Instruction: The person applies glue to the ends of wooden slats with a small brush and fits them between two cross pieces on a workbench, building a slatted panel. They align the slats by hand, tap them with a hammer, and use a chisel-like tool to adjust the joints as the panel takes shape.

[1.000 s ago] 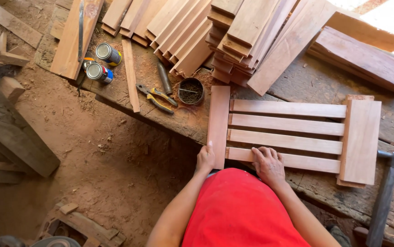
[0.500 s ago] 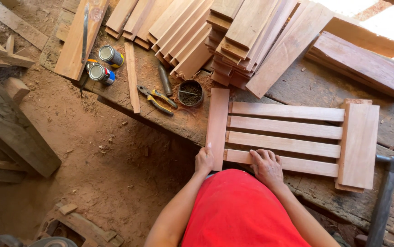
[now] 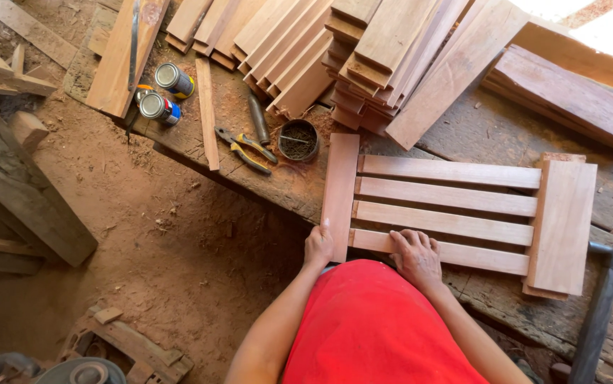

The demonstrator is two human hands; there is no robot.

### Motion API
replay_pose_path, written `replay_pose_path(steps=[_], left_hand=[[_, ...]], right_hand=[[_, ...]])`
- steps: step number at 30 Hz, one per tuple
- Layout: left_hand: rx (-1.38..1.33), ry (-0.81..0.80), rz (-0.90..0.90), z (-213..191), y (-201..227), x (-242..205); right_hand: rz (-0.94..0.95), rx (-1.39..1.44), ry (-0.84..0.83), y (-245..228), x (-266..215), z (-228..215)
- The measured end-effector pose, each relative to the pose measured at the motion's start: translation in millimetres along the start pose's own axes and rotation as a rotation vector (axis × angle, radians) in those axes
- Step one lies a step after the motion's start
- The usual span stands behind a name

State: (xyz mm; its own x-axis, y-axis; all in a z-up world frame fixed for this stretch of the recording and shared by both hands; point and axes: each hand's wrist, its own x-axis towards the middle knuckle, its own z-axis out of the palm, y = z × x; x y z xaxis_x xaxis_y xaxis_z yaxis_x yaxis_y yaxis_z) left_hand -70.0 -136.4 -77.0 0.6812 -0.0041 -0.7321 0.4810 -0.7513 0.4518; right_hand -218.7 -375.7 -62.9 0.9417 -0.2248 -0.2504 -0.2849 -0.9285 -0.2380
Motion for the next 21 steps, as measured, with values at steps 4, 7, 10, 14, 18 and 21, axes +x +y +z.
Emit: replay_pose_path(steps=[4,7,10,14,18,21], left_hand=[[0.007,-0.003,0.006,-5.1,7.1,-7.8],[-0.004,-0.003,0.022,-6.8,12.5,-12.5],[-0.001,0.002,0.018,-0.1,2.4,-5.3],[-0.027,0.01,0.016,2.9,0.2,-3.2],[-0.05,0.016,0.021,2.8,1.4,-6.5],[-0.024,0.014,0.001,1.5,6.0,-7.4]], right_hand=[[0.005,-0.007,-0.011,-1.1,-0.2,-1.9],[0.011,-0.007,-0.015,-2.4,-0.6,-5.2],[0.015,-0.011,-0.014,-3.0,-1.8,-6.5],[0.013,0.007,0.0,-2.5,-0.9,-4.9],[0.018,0.028,0.006,-2.9,-0.9,-6.5],[0.01,0.037,-0.008,-3.2,2.5,-6.9]])
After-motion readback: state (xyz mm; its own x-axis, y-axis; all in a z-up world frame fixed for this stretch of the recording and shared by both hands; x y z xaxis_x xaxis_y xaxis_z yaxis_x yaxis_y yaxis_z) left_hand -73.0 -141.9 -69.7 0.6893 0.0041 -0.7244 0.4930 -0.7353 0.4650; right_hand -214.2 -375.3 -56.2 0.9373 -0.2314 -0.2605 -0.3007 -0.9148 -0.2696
